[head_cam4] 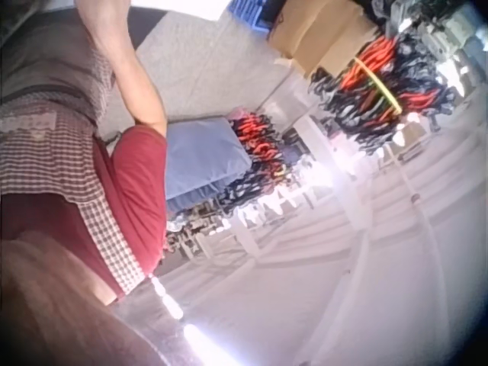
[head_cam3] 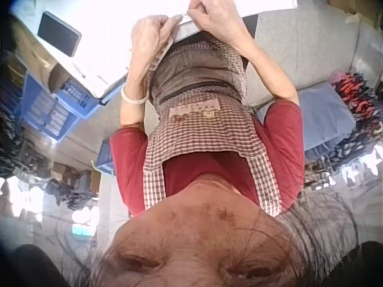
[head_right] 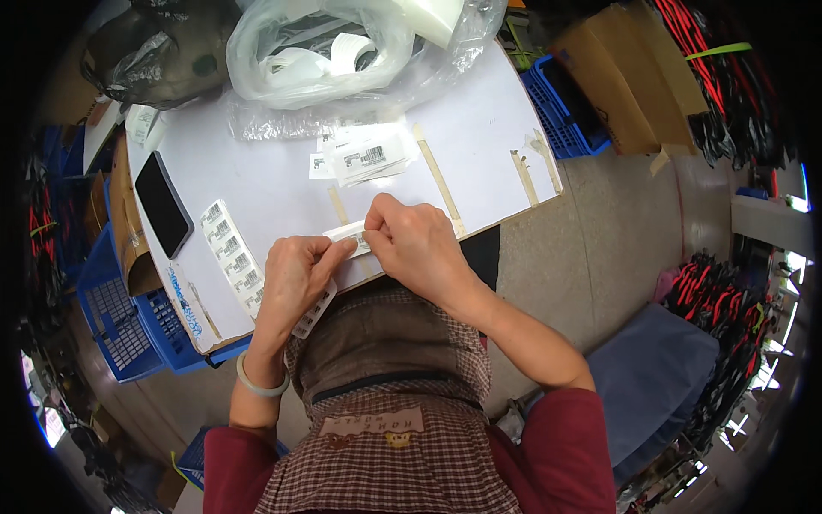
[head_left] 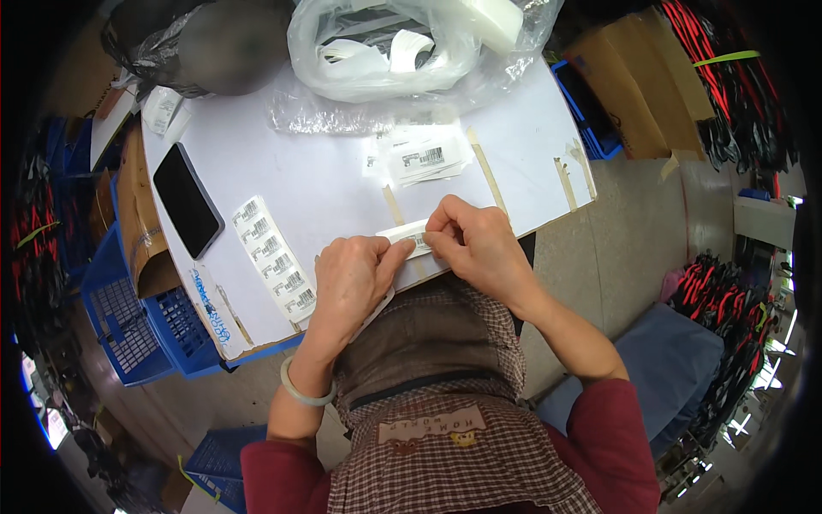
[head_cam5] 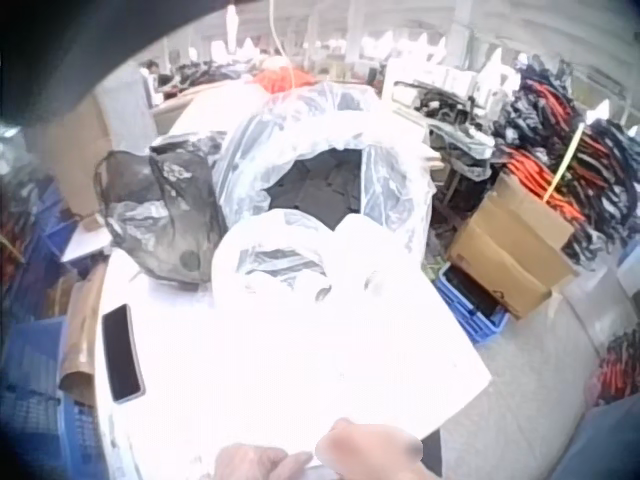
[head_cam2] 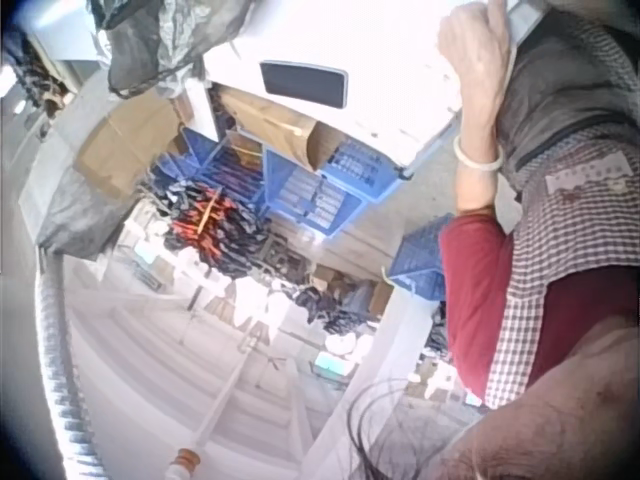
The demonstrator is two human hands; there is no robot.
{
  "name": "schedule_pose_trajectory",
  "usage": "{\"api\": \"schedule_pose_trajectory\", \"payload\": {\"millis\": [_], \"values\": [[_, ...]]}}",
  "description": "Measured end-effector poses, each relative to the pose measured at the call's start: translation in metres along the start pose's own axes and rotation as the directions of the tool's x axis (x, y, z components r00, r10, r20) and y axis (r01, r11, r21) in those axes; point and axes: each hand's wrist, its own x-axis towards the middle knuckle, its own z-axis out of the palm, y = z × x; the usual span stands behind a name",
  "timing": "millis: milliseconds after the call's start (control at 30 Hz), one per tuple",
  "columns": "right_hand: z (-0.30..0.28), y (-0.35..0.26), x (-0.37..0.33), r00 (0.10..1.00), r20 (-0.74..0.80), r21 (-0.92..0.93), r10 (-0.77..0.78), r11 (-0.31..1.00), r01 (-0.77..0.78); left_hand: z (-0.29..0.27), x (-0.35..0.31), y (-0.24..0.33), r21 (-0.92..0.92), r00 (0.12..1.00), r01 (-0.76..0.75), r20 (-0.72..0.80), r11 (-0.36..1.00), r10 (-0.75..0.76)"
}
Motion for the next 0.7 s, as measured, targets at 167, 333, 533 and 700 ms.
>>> {"api": "schedule_pose_trajectory", "payload": {"millis": [167, 333, 533, 700], "values": [[-0.028, -0.003, 0.031, 0.992, -0.104, 0.299, 0.068, 0.954, -0.034, -0.023, 0.013, 0.014, -0.177, 0.986, 0.013, -0.16, 0.984, -0.041], [-0.018, 0.007, 0.079, 0.986, -0.164, -0.26, -0.026, 0.966, -0.018, -0.019, 0.08, 0.026, 0.299, 0.991, -0.04, -0.107, 0.953, 0.075], [-0.036, -0.004, 0.067, 0.981, -0.192, -0.441, 0.016, 0.892, -0.101, -0.023, 0.081, 0.028, 0.13, 0.999, -0.032, -0.026, 0.991, 0.036], [-0.013, -0.018, 0.019, 0.901, -0.269, 0.097, -0.34, 0.921, 0.377, -0.044, 0.04, 0.023, -0.629, 0.989, 0.074, 0.145, 0.774, 0.023]]}}
